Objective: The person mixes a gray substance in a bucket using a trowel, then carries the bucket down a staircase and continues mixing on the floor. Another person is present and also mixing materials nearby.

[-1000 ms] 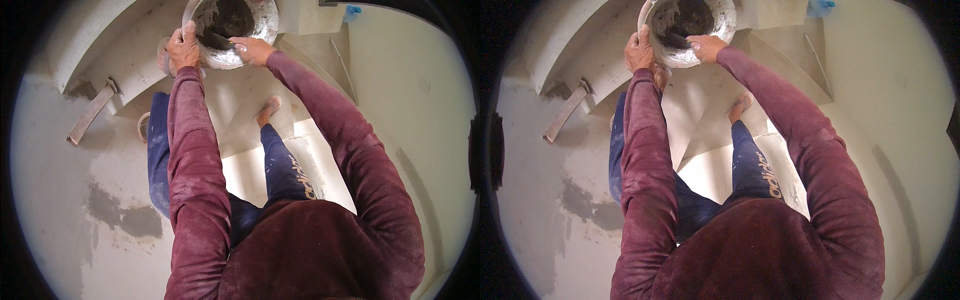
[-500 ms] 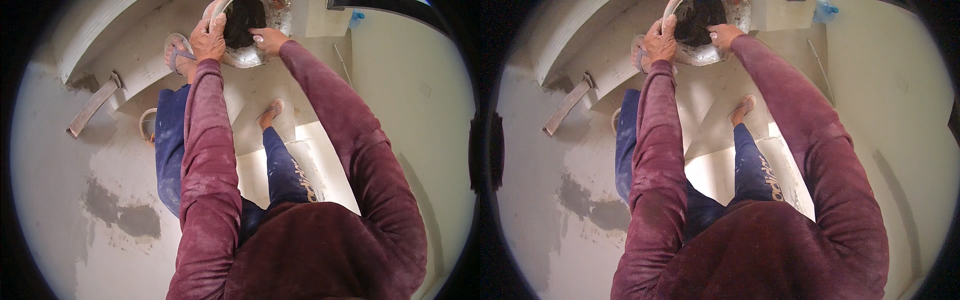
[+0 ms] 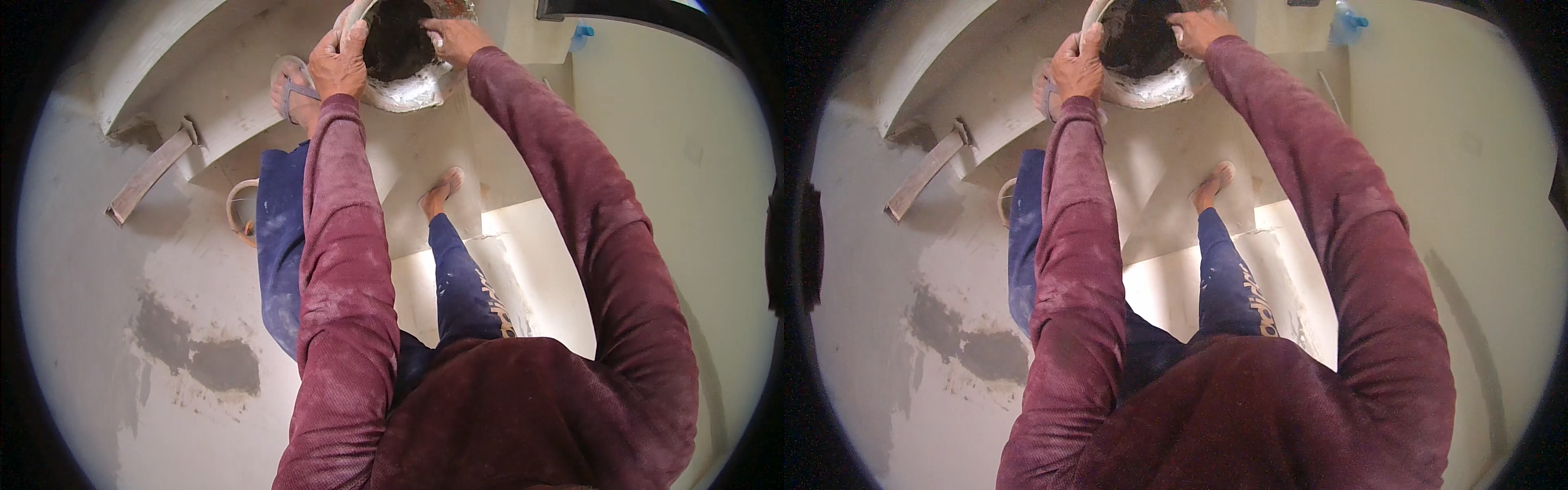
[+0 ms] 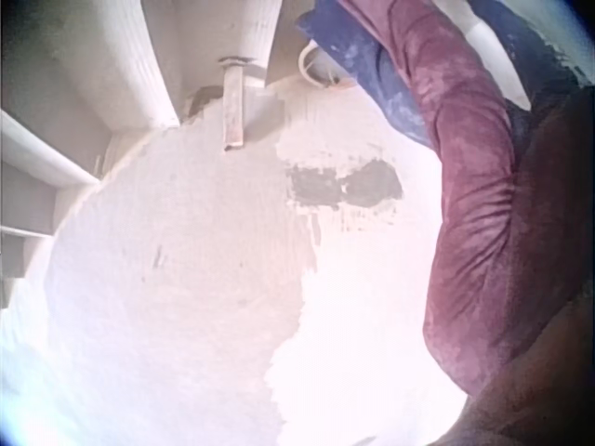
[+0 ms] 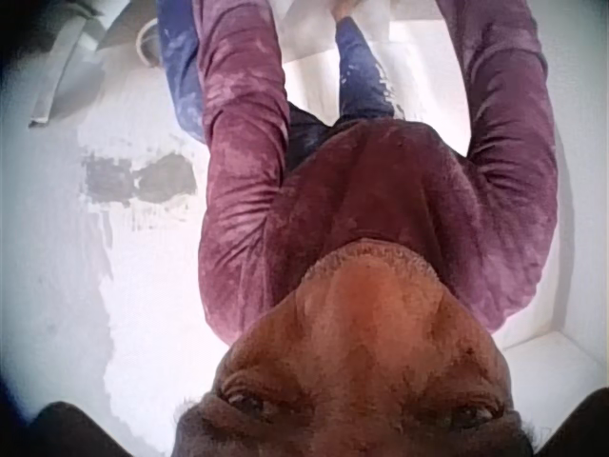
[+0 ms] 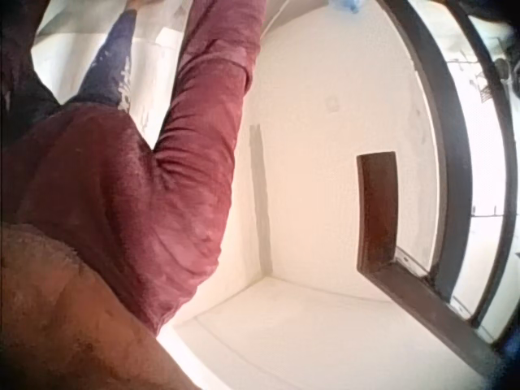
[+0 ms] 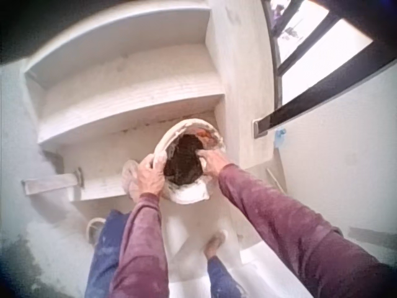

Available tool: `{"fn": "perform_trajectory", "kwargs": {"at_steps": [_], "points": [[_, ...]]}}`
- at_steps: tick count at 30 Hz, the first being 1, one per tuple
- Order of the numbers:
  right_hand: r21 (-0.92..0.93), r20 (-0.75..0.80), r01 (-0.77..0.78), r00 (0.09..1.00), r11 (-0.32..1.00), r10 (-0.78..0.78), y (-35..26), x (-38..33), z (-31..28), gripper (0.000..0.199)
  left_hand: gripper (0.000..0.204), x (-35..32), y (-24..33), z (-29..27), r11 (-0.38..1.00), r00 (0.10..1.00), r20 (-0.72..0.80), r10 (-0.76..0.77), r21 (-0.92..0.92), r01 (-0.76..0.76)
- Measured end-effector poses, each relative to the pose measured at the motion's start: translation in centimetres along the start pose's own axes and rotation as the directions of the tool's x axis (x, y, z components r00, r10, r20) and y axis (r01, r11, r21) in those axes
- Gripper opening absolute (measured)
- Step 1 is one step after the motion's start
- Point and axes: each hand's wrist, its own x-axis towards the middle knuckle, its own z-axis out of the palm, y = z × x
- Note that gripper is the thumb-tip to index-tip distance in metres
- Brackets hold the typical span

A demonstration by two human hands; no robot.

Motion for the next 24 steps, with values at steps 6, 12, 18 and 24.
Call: {"fn": "perform_trajectory", "kwargs": {"at_steps": [6,12,18,24], "points": [[-0.223,-0.171,0.25,0.941,0.942,-0.291,-0.9,-1.3,-2.9,0.045,0.039,0.8,-0.3,0.2,1.0,1.0,0.003,-0.02,0.01,0.02],[-0.081,0.206,-0.076,0.974,0.994,0.091,-0.7,-1.5,1.0,0.033,0.042,0.2,2.2,0.5,1.0,0.997,0.075,-0.02,0.014,0.019],[0.433,0.241,-0.015,0.965,0.901,-0.1,-1.3,-3.0,1.4,0.04,0.043,0.9,1.2,0.2,0.996,0.996,0.089,-0.027,0.087,0.019],[0.494,0.669,-0.485,0.743,0.722,0.041,-0.4,-4.5,-3.1,0.038,0.037,0.9,1.4,-0.5,0.994,0.995,0.084,-0.044,0.102,0.035]]}}
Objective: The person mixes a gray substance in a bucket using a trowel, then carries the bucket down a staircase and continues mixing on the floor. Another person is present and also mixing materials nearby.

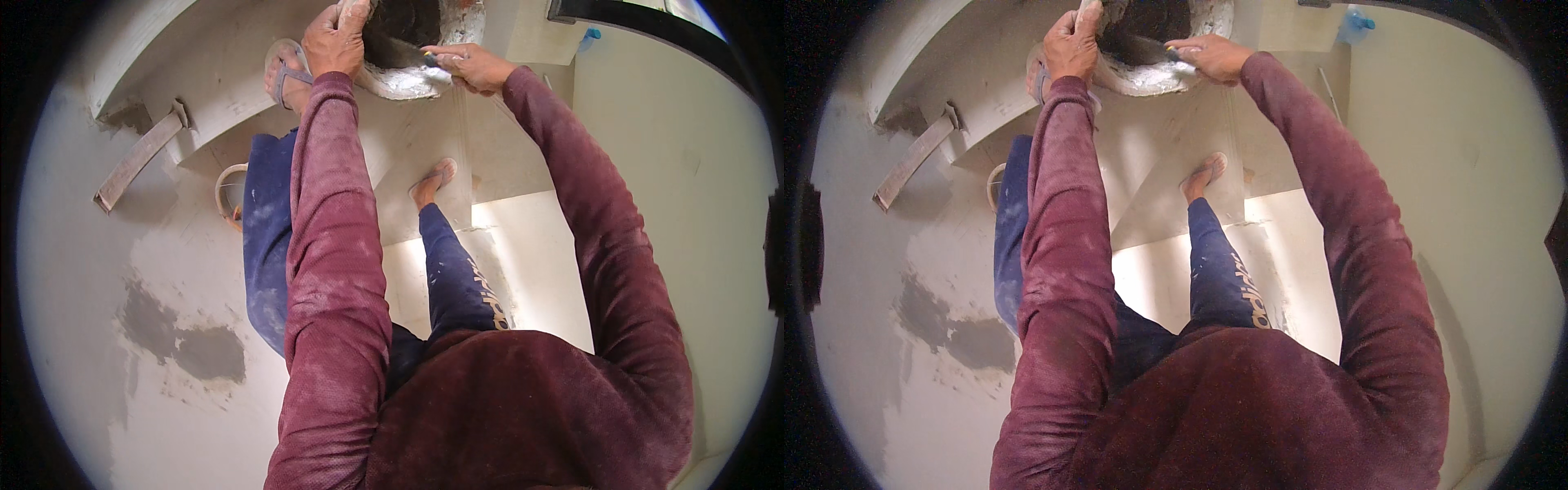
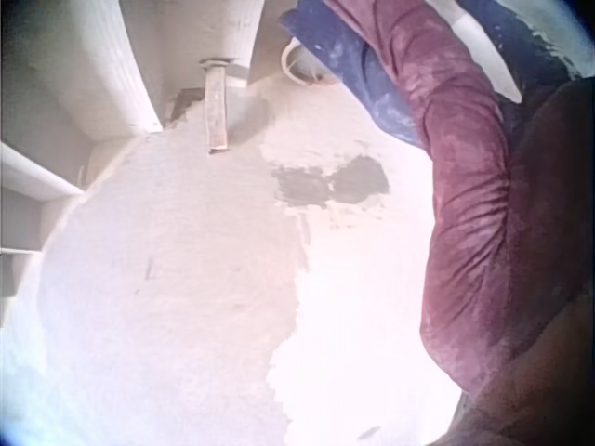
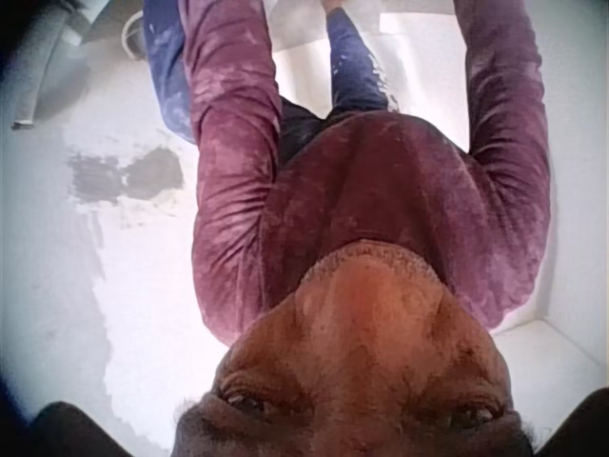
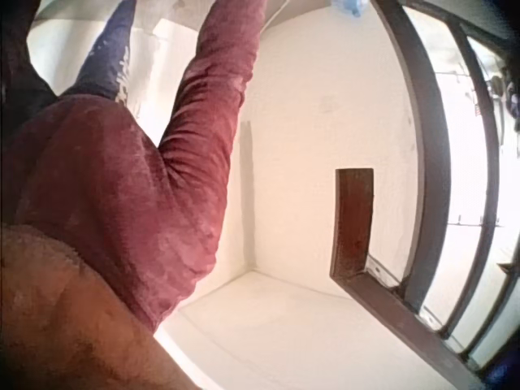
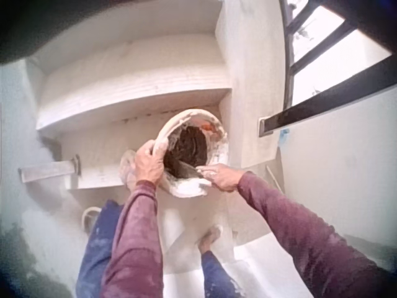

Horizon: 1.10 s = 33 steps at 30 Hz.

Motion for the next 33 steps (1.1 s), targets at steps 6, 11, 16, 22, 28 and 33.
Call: {"fn": "perform_trajectory", "kwargs": {"at_steps": [6,11,16,22,28,33], "points": [[-0.703,-0.311,0.191,0.783,0.685,-0.538,2.0,5.9,-3.1,0.038,0.034,0.1,0.7,0.0,0.996,0.998,-0.036,-0.05,0.067,0.052],[-0.672,-0.373,0.171,0.762,0.72,-0.529,-1.5,2.8,-0.8,0.036,0.034,0.1,-0.4,0.0,0.999,0.999,-0.026,-0.026,0.028,0.026],[-0.515,-0.386,0.183,0.823,0.838,-0.417,2.2,6.0,2.8,0.037,0.033,-0.4,3.7,0.5,0.965,0.994,0.026,-0.102,0.245,0.092],[-0.223,-0.154,0.345,0.911,0.912,-0.382,0.2,2.1,1.3,0.039,0.033,0.7,0.0,0.1,1.0,0.999,0.039,-0.014,-0.018,0.014],[-0.454,-0.422,0.251,0.784,0.855,-0.454,2.0,7.0,-0.6,0.028,0.041,1.3,0.3,0.7,0.996,0.994,0.08,-0.068,0.057,0.064],[-0.551,-0.494,0.236,0.681,0.8,-0.541,-3.0,1.5,1.4,0.025,0.032,1.6,-0.7,-0.5,1.0,0.997,0.073,0.01,0.019,-0.012]]}}
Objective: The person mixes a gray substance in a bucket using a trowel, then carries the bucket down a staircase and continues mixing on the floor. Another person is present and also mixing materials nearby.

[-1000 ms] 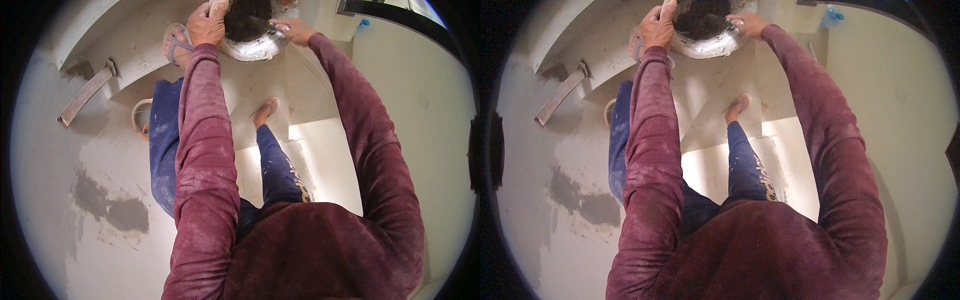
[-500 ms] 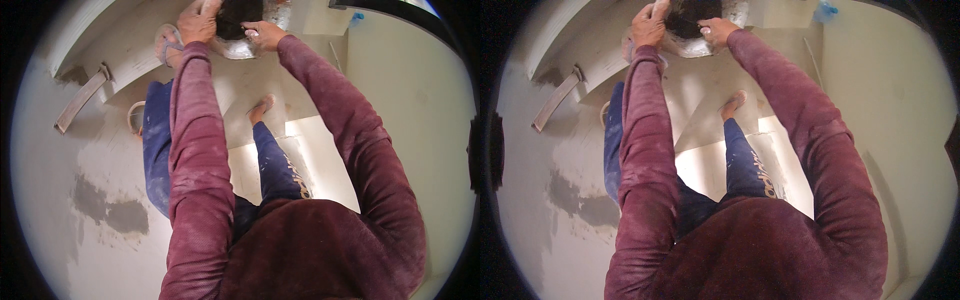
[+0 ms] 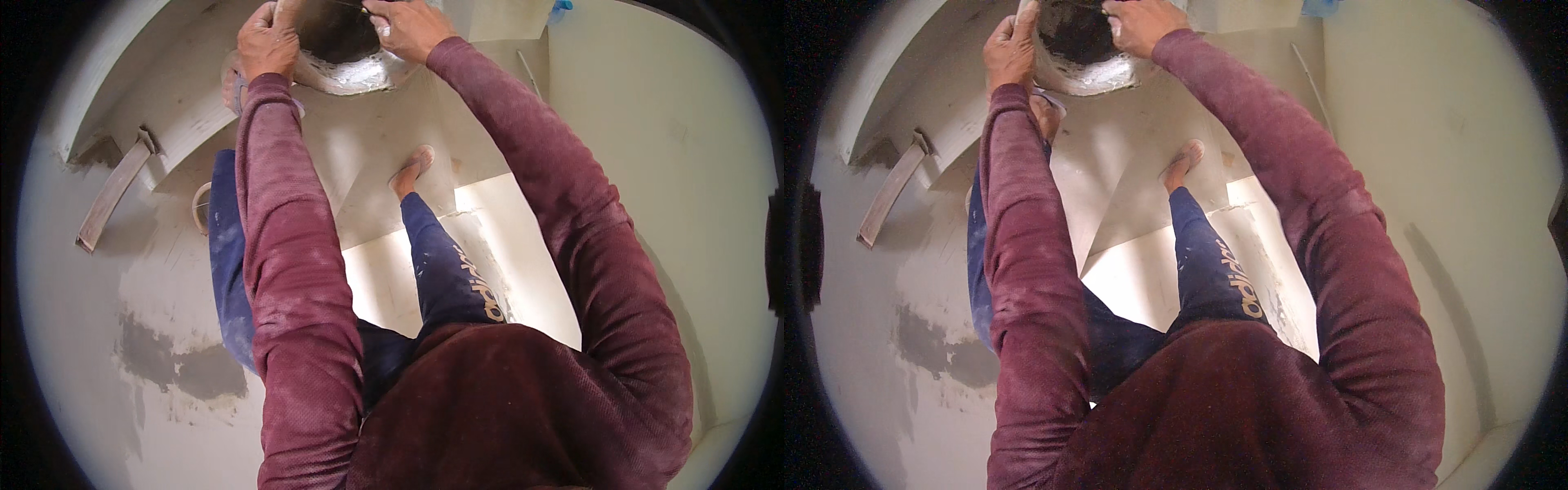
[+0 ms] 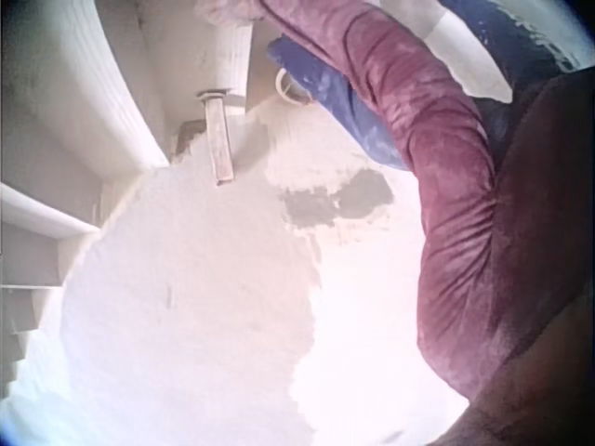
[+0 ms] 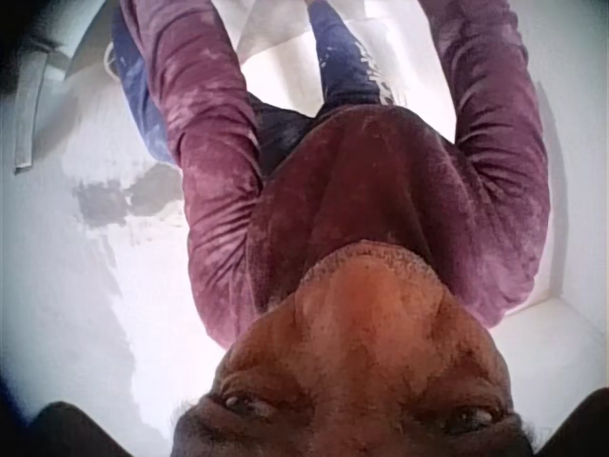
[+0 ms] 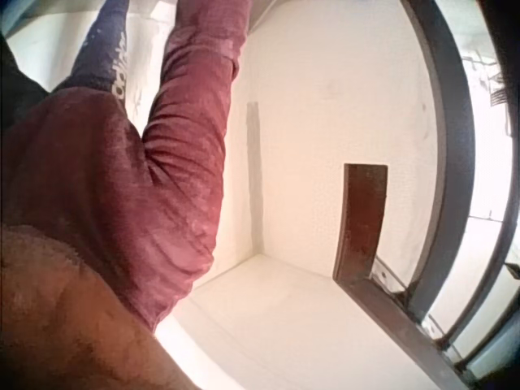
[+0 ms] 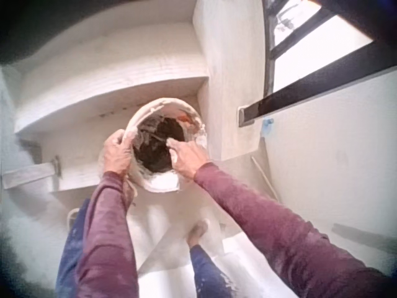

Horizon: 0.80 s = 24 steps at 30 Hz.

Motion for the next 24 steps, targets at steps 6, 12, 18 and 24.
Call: {"fn": "perform_trajectory", "kwargs": {"at_steps": [6,12,18,24], "points": [[-0.18,0.015,-0.091,0.995,0.979,0.095,-0.8,2.5,4.5,0.024,0.032,1.2,-1.6,0.2,0.978,0.993,0.014,-0.12,-0.17,0.121],[-0.31,0.258,0.082,0.966,0.947,0.001,-2.1,-0.4,4.8,0.022,0.03,1.0,-0.5,0.6,0.989,0.994,0.04,-0.106,-0.1,0.11],[-0.445,0.327,0.236,0.941,0.864,-0.089,0.5,-0.9,0.6,0.035,0.029,1.6,-0.7,0.9,0.986,0.992,0.04,-0.12,-0.108,0.124],[-0.528,0.217,0.539,0.833,0.656,-0.509,2.3,5.0,-0.4,0.011,0.031,1.6,-0.7,0.6,0.983,0.994,0.033,-0.107,-0.144,0.111]]}}
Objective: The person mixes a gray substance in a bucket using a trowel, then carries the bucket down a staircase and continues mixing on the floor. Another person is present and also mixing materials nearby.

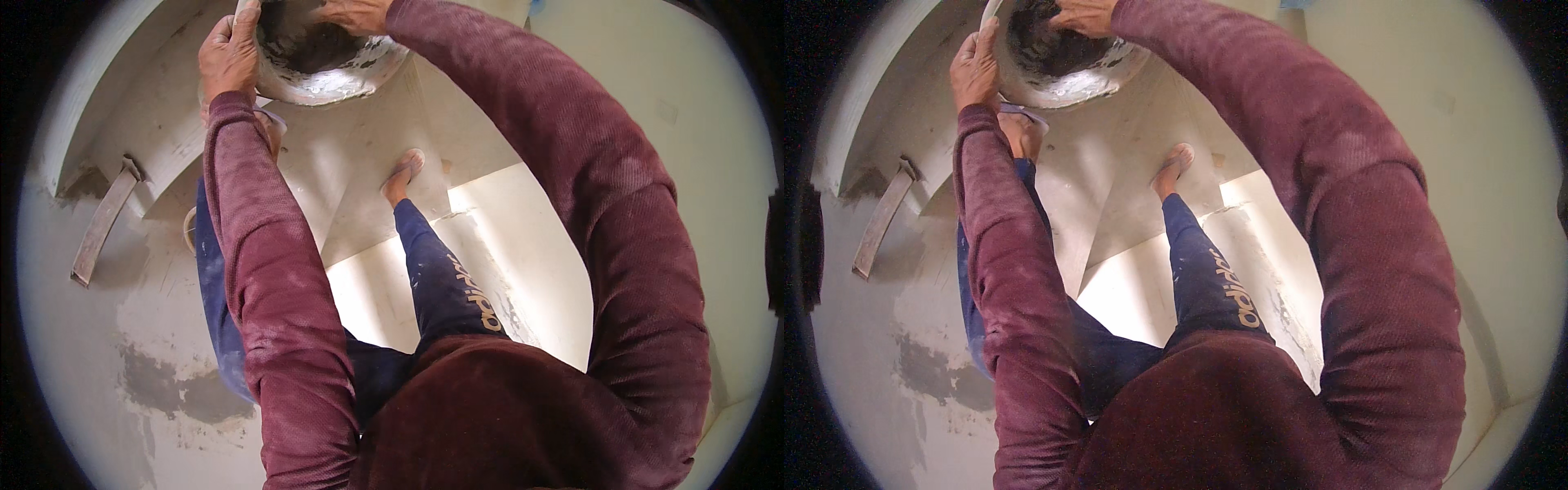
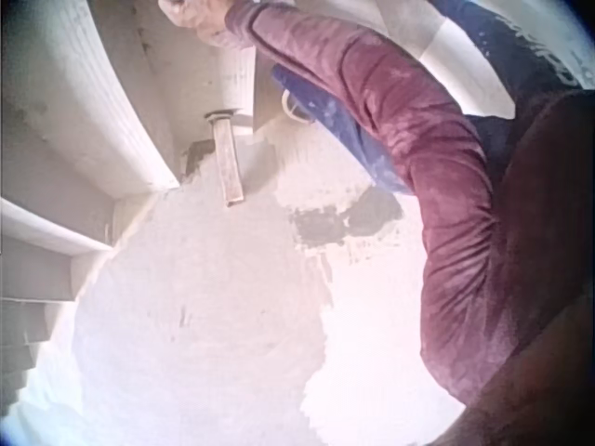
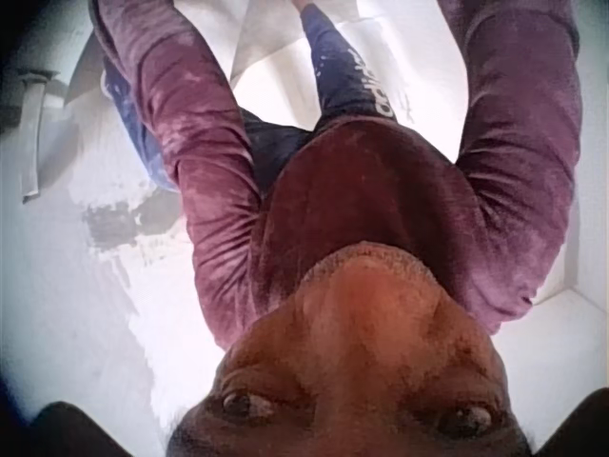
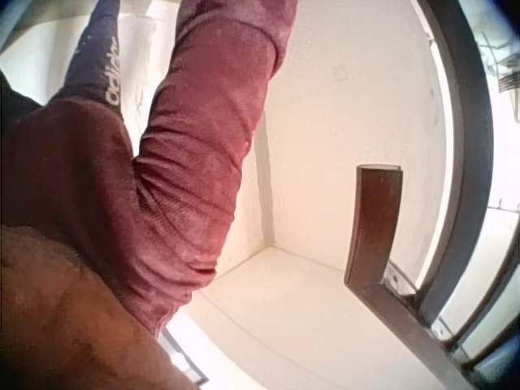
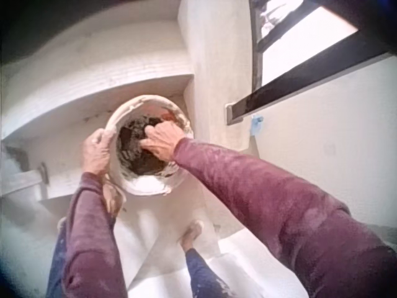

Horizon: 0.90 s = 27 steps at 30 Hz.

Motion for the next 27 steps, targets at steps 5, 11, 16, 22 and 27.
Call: {"fn": "perform_trajectory", "kwargs": {"at_steps": [5,11,16,22,27], "points": [[0.003,-0.034,-0.09,0.995,0.996,0.09,1.0,-0.8,2.1,0.014,0.031,-0.4,0.6,0.3,0.998,0.998,-0.02,0.053,0.032,-0.052],[0.197,0.221,-0.472,0.876,0.859,0.43,0.2,-2.8,4.3,0.021,0.034,-1.4,1.8,0.8,0.994,0.999,0.0,0.033,0.104,-0.033],[0.348,0.452,-0.354,0.875,0.868,0.175,-1.8,-1.7,5.0,0.029,0.039,-2.2,1.8,1.0,0.984,0.996,-0.078,0.033,0.179,-0.018],[0.624,0.751,-0.776,0.628,0.093,0.203,-2.8,-3.5,-1.4,0.042,0.04,-1.9,1.4,0.3,0.992,0.998,-0.039,0.045,0.119,-0.04],[0.575,0.818,-0.791,0.565,-0.211,0.112,-3.3,-5.2,-1.8,0.039,0.038,-2.2,1.7,0.8,0.997,0.996,-0.038,0.082,0.015,-0.081]]}}
